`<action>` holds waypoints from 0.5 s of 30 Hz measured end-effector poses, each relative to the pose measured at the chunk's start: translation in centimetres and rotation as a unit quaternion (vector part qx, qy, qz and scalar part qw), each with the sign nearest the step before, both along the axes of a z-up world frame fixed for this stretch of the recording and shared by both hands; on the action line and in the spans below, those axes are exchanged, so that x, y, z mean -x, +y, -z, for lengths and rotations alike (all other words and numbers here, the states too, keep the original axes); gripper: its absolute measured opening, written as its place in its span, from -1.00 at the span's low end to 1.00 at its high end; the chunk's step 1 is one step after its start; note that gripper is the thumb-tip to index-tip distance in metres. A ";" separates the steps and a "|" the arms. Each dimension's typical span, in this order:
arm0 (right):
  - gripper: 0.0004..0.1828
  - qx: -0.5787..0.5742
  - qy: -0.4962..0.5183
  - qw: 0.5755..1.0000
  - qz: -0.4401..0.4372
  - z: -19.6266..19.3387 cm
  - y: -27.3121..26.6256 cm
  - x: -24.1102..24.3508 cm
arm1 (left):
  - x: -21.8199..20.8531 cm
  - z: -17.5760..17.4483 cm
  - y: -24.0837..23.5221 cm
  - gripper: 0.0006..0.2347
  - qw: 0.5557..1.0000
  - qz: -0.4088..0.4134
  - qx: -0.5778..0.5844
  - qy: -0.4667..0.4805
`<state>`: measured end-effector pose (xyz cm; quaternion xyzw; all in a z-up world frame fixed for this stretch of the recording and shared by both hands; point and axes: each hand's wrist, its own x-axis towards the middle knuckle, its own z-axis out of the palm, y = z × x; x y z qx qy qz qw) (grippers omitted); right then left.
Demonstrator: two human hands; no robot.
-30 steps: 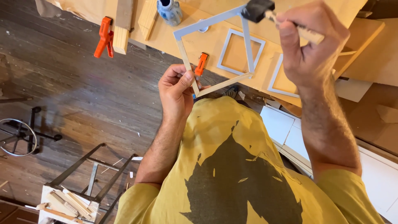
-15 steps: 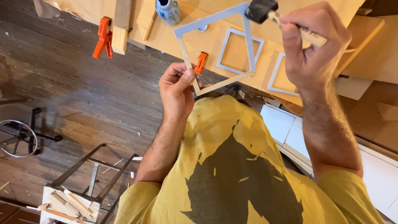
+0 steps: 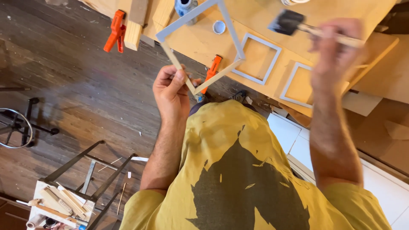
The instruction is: Applying paint to small wooden frames using a foam brush on a workbench.
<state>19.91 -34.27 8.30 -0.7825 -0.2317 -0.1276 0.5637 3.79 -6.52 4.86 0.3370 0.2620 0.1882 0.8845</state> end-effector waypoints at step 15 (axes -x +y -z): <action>-0.69 0.172 0.145 0.973 -0.060 13.7 10.2 -1.2 | 4.5 2.5 6.1 -0.82 0.996 -0.039 -0.060 0.049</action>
